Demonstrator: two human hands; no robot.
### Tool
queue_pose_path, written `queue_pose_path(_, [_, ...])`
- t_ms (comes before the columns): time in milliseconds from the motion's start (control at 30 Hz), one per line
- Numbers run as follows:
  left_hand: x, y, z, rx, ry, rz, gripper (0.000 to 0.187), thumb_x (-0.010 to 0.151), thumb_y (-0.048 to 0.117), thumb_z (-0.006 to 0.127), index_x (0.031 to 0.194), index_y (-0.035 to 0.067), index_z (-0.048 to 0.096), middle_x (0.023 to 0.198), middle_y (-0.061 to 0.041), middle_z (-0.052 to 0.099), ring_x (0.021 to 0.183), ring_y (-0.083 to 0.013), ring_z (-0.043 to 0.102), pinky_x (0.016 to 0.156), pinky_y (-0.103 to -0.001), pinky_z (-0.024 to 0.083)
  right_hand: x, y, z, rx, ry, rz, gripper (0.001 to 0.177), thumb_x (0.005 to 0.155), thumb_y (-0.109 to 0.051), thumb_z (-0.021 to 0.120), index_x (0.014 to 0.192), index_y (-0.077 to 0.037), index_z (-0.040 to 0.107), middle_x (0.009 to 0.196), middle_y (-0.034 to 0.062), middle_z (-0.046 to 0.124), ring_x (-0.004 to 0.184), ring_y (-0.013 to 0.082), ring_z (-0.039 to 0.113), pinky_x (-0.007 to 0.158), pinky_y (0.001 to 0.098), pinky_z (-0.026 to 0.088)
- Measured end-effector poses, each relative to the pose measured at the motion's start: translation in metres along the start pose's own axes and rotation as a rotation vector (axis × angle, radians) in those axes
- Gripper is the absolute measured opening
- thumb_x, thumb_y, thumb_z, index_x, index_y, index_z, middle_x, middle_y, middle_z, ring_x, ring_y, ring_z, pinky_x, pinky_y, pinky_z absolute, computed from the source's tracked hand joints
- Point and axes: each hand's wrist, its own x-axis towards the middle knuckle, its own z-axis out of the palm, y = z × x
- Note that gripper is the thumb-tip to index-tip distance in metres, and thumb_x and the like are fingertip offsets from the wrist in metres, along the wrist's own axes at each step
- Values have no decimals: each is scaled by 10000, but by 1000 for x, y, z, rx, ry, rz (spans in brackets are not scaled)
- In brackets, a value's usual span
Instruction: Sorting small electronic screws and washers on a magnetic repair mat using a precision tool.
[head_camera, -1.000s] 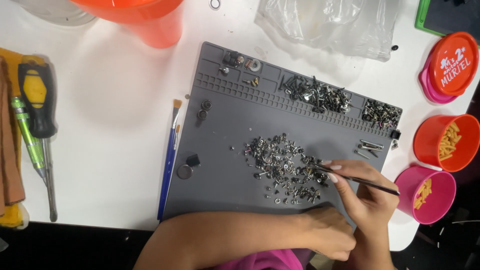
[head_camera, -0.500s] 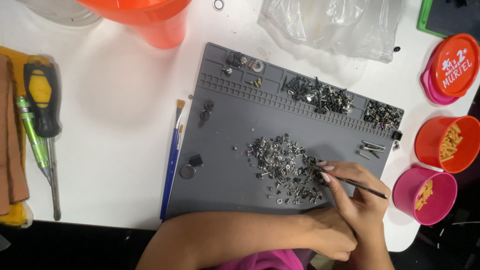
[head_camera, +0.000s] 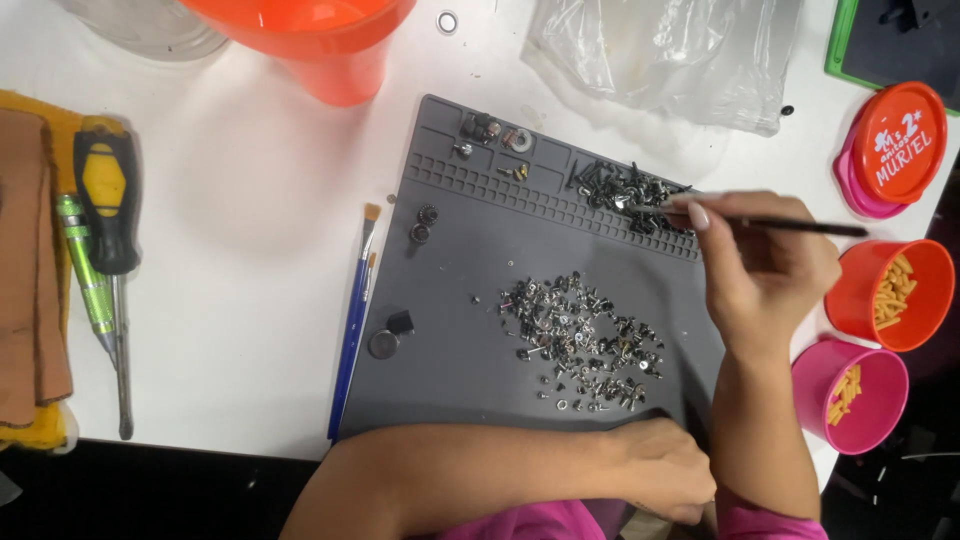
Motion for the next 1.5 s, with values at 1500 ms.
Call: queue_pose_path(1500, [2,-3,11,129,41,66,395,869,322,504,632,114,742,658,-123,730,609,-369,700,512,-493,488,-84,15,-60,-91,364,276,66,1090,101,654,1079,117,591,1032,319,709,838,357,756,817,400,692])
